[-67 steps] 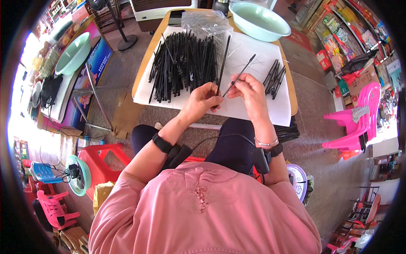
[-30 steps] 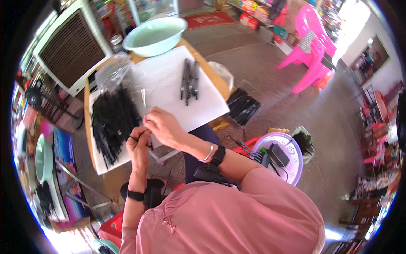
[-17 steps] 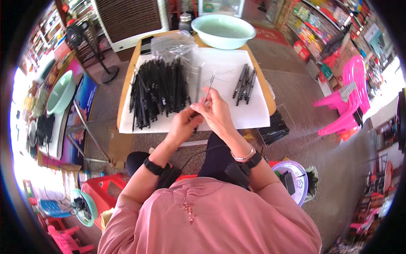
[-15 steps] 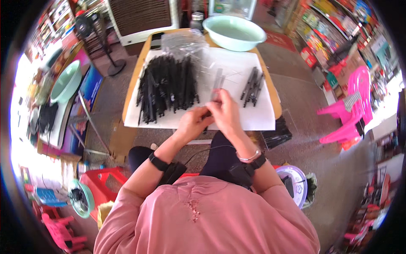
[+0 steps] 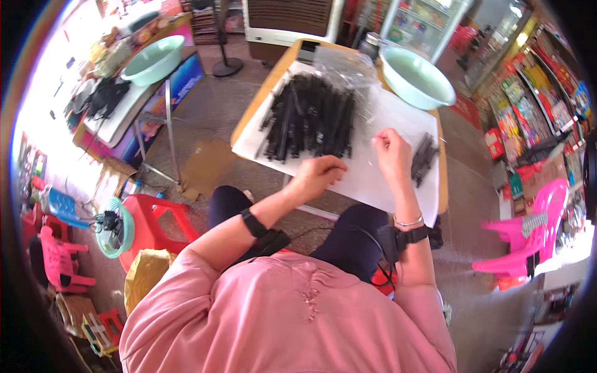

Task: The recorder takes bundles of black cable ties and organizes them on a table for sorting.

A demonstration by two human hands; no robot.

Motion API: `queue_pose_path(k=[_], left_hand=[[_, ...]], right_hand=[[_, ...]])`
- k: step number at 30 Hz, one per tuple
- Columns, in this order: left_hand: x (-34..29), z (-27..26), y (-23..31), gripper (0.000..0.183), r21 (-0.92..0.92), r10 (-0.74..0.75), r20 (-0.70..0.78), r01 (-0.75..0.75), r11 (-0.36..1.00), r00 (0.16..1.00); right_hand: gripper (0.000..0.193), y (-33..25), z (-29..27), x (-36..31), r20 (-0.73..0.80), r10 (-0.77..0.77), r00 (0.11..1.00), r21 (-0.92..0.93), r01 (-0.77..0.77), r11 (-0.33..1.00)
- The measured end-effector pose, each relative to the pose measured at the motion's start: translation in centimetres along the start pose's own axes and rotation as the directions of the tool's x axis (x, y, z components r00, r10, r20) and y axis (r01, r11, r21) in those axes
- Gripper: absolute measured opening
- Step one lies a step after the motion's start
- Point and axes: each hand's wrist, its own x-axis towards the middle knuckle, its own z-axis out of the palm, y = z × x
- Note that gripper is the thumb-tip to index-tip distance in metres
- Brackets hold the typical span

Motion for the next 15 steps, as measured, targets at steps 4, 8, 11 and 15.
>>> queue_pose_path(k=[4, 8, 11, 15], left_hand=[[0.8, 0.9, -1.1, 0.017, 0.144, 0.122, 0.069, -0.131, 0.981, 0.99], [0.5, 1.0, -0.7, 0.018, 0.115, 0.119, 0.057, -0.125, 0.985, 0.991], [0.1, 0.7, -0.4, 0.017, 0.081, 0.067, 0.065, -0.072, 0.994, 0.996], [0.6, 1.0, -0.7, 0.019, -0.127, -0.064, -0.064, 0.055, 0.99, 0.996]], right_hand=[[0.031, -2.1, 5.9, 1.4, 0.064, -0.09, 0.994, -0.101, 0.097, 0.99], [0.036, -1.0, 7.7, 2.9, 0.017, -0.034, 0.999, -0.161, 0.037, 0.986], [0.039, 0.2, 7.6, 3.2, 0.024, 0.055, 0.998, -0.071, -0.053, 0.996], [0.046, 1.8, 5.9, 2.4, 0.113, 0.206, 0.972, 0.315, -0.231, 0.921]])
